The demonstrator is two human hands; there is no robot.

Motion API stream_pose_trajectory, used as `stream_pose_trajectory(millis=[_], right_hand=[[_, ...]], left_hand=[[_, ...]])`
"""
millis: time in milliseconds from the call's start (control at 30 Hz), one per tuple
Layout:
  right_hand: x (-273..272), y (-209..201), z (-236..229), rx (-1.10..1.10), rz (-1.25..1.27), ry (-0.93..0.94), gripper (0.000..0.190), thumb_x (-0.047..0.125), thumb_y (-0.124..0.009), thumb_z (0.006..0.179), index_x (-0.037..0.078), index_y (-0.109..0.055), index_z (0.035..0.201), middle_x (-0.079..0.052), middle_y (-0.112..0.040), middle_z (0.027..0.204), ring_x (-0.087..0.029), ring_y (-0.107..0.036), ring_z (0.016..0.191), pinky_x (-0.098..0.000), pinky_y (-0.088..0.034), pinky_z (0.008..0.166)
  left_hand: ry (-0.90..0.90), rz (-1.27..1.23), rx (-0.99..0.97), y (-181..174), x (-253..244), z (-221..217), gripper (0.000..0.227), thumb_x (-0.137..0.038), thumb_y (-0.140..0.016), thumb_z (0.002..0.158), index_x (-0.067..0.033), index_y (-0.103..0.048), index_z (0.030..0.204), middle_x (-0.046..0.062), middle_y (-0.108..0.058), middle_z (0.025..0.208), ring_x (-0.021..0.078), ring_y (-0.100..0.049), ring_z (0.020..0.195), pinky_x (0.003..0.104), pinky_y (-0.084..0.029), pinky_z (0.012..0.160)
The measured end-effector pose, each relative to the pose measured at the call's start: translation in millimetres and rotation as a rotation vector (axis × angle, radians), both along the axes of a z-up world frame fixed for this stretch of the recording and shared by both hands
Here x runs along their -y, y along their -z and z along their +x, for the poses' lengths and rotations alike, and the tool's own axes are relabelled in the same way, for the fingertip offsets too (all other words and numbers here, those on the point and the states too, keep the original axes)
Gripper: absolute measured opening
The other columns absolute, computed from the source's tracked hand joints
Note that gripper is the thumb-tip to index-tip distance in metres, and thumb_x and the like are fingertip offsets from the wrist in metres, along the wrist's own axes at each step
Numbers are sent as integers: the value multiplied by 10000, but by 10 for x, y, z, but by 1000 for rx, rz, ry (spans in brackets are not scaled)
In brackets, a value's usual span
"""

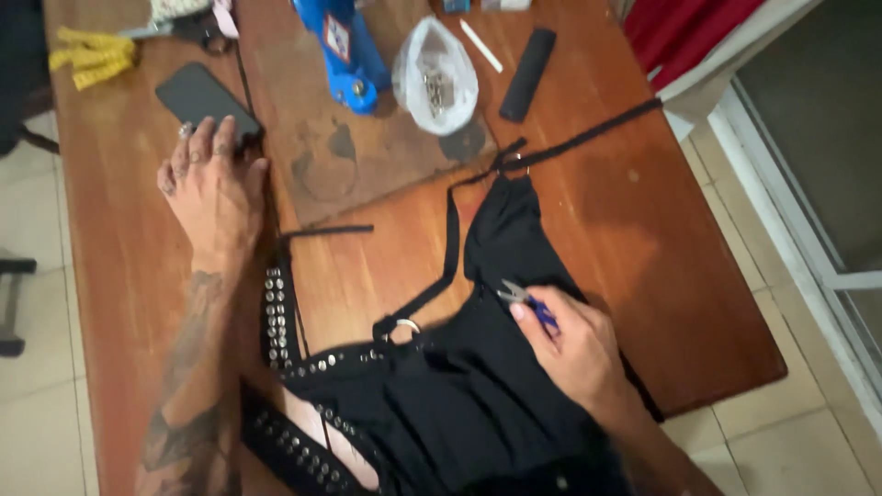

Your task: The person uses pliers to trim the ends of metal rivets on a black garment. They then use a blue manual rivet press to secure additional rivets onto the fabric, repeatedly positioning the garment and operating the press handle.

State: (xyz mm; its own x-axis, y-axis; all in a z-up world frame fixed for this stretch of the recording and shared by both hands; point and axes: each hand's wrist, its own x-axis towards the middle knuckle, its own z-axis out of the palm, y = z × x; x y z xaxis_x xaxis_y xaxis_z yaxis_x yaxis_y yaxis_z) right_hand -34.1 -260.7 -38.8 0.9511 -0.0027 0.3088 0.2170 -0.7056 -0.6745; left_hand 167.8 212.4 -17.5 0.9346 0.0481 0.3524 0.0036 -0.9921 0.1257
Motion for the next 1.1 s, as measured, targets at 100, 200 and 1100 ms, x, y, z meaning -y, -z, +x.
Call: stream_pose_trajectory(millis=[100,200,1100], right_hand=[[27,-146,5,-15,-91,-76,222,327,-809,1147,118,-851,1214,-52,-902,1006,-206,-857,778,-362,-707,779],[19,-184,13,-35,-48,-91,189,286,-815,1135,118,-846,1218,-46,-900,1004,-187,-856,789,-333,-721,790],[183,1,13,-230,130,53,249,383,-803,1075,202,-925,1192,46,-933,891,-150,-834,728,-322,-627,762]], left_hand=[[51,151,233,554,-614,486,466,-422,-897,1167,-248,-887,1599,127,-830,1664,451,-685,1569,627,-477,1154],[108,148,242,441,-791,575,435,-212,-794,1190,-38,-875,1580,229,-863,1540,558,-730,1444,632,-491,1182],[220,-128,488,-177,-361,468,301,126,-751,1206,11,-955,1396,180,-932,1333,387,-860,1180,496,-658,1036]])
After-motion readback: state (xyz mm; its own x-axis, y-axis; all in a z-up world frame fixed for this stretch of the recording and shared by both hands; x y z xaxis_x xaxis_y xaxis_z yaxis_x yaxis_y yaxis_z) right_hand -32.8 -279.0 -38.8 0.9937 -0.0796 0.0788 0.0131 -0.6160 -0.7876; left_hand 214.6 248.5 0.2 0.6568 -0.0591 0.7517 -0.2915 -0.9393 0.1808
